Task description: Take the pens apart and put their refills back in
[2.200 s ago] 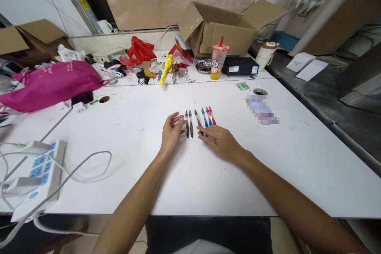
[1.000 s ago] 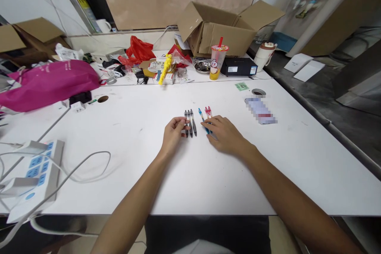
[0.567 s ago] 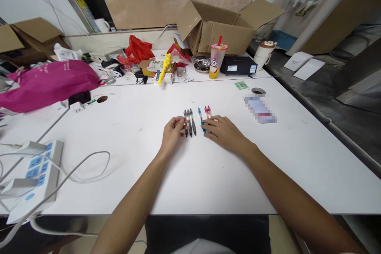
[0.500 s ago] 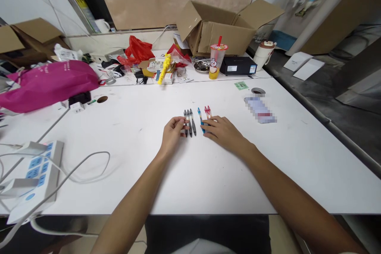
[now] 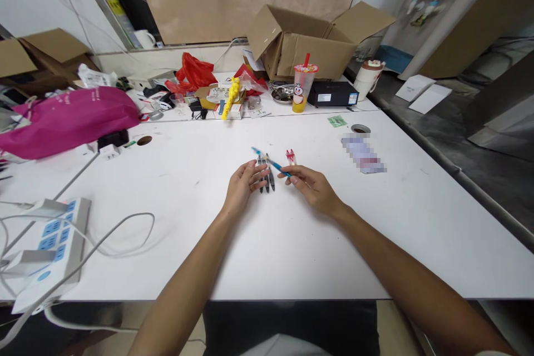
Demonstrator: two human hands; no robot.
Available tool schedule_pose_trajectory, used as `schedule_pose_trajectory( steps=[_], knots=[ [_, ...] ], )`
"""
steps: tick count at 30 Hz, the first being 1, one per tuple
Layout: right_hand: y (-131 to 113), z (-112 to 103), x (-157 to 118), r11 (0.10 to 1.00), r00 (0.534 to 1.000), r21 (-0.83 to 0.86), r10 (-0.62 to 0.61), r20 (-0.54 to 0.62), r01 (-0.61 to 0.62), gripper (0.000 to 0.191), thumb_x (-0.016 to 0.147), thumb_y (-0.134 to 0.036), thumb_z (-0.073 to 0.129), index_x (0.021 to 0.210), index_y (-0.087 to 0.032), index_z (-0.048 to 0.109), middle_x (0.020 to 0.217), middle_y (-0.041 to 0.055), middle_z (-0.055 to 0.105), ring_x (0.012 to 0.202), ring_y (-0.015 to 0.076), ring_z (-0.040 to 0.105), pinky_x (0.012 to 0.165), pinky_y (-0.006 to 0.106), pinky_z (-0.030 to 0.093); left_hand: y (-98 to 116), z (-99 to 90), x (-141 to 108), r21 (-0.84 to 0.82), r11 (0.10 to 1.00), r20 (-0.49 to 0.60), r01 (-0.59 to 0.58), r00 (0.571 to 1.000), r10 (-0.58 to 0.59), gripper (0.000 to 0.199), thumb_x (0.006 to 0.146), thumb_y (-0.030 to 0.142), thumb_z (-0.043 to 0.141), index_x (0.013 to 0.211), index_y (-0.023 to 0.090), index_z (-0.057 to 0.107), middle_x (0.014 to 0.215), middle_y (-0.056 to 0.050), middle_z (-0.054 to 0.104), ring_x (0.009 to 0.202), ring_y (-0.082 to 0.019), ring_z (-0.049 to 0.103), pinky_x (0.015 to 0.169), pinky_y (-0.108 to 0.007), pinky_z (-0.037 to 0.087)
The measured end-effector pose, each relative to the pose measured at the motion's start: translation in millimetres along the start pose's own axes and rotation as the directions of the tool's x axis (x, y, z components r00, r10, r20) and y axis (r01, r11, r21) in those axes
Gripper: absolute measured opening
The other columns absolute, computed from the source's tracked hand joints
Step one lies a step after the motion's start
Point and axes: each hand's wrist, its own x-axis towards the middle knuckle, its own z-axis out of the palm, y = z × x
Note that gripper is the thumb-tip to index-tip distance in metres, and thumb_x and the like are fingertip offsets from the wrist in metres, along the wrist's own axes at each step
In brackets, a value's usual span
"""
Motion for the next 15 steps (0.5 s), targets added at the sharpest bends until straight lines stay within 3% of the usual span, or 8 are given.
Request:
schedule_pose_trajectory(
  steps=[4, 6, 8, 11, 15],
  knots=[
    [1.8, 5.9, 0.0, 0.961, 0.99, 0.262, 0.059, 0.125, -0.09, 0.023, 0.093, -0.037, 0.06, 0.113, -0.025, 0.063, 0.1, 0.0052, 0.071, 0.082, 0.0183, 0.062, 0.077, 0.037, 0.049, 2.8, 1.6, -1.0, -0.101, 0.995, 0.069, 0.006, 0.998, 0.001, 0.029, 0.093, 0.038, 0.065, 0.112, 0.016, 0.062, 0.12, -0.015, 0.072, 0.102, -0.022, 0.073, 0.086, -0.032, 0.059],
    [4.2, 8.1, 1.1, 0.909, 0.977, 0.371, 0.14, 0.163, -0.192, 0.029, 0.094, -0.044, 0.059, 0.116, -0.025, 0.057, 0.091, 0.0025, 0.068, 0.067, 0.0146, 0.057, 0.063, 0.031, 0.044, 3.2, 1.5, -1.9, -0.119, 0.993, 0.097, -0.003, 0.995, 0.015, 0.027, 0.092, 0.035, 0.068, 0.109, 0.016, 0.061, 0.116, -0.014, 0.074, 0.101, -0.021, 0.074, 0.088, -0.032, 0.059],
    [5.1, 10.5, 2.2, 0.854, 0.934, 0.396, 0.25, 0.257, -0.337, 0.037, 0.097, -0.054, 0.05, 0.116, -0.023, 0.056, 0.081, 0.0013, 0.065, 0.056, 0.0125, 0.05, 0.053, 0.028, 0.036, 2.9, 1.3, -3.1, -0.118, 0.993, 0.129, -0.024, 0.991, 0.039, 0.03, 0.089, 0.034, 0.072, 0.11, 0.016, 0.059, 0.114, -0.014, 0.074, 0.101, -0.022, 0.074, 0.09, -0.033, 0.059],
    [2.6, 13.5, 1.8, 0.864, 0.873, 0.256, 0.331, 0.36, -0.433, 0.047, 0.1, -0.06, 0.038, 0.101, -0.019, 0.06, 0.063, -0.0008, 0.057, 0.051, 0.0121, 0.043, 0.051, 0.028, 0.033, 1.9, 1.6, -5.0, -0.087, 0.994, 0.168, -0.061, 0.983, 0.075, 0.035, 0.085, 0.036, 0.076, 0.107, 0.018, 0.055, 0.109, -0.012, 0.075, 0.103, -0.023, 0.074, 0.091, -0.035, 0.059],
    [-2.6, 13.8, -2.6, 0.972, 0.954, -0.078, 0.235, 0.187, -0.224, 0.035, 0.102, -0.05, 0.04, 0.092, -0.022, 0.058, 0.059, -0.0043, 0.052, 0.054, 0.0129, 0.044, 0.057, 0.029, 0.035, 0.3, 4.6, -6.6, -0.058, 0.995, 0.123, -0.086, 0.988, 0.093, 0.035, 0.085, 0.04, 0.077, 0.099, 0.02, 0.052, 0.102, -0.01, 0.076, 0.104, -0.023, 0.074, 0.091, -0.033, 0.059]
  ],
)
